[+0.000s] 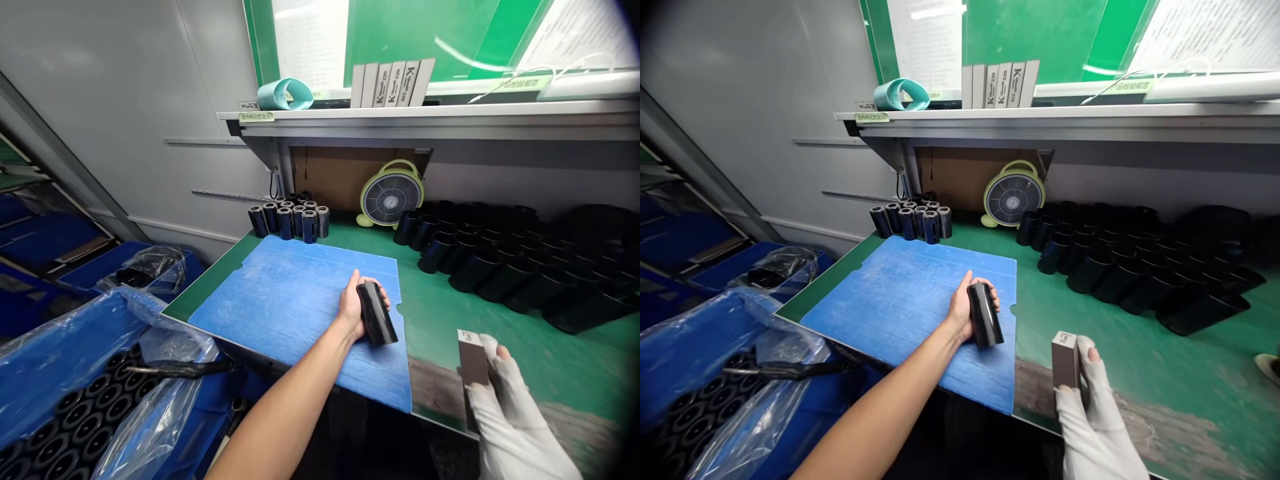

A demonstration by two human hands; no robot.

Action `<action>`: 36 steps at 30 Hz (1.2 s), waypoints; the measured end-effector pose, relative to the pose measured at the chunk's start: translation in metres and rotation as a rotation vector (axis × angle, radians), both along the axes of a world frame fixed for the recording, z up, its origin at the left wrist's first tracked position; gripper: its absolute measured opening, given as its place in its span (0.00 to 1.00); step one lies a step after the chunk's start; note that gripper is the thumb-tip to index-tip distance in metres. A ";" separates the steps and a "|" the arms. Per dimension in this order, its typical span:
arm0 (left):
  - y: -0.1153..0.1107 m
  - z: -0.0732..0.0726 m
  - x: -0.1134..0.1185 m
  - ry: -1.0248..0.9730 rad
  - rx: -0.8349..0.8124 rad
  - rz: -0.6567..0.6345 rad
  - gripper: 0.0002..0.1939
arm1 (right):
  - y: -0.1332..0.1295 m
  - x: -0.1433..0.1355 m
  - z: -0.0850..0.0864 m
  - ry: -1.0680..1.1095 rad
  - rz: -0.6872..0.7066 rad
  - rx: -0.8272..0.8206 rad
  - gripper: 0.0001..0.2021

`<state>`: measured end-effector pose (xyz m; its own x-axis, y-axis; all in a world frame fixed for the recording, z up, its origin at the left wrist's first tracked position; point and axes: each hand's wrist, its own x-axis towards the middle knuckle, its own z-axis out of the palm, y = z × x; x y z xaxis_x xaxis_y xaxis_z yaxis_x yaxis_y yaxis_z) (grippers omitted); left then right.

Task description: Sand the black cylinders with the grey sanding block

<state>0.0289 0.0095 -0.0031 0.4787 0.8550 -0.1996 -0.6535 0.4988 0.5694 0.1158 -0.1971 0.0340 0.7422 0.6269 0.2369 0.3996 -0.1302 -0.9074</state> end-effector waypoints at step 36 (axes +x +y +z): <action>-0.064 0.021 -0.046 0.779 0.681 0.419 0.37 | 0.046 0.059 -0.034 0.429 -0.033 0.025 0.32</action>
<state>-0.0172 -0.0548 0.0178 0.0751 0.9647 0.2522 -0.0425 -0.2496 0.9674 0.1745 -0.1508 0.0002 0.7966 0.5989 -0.0826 -0.0183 -0.1126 -0.9935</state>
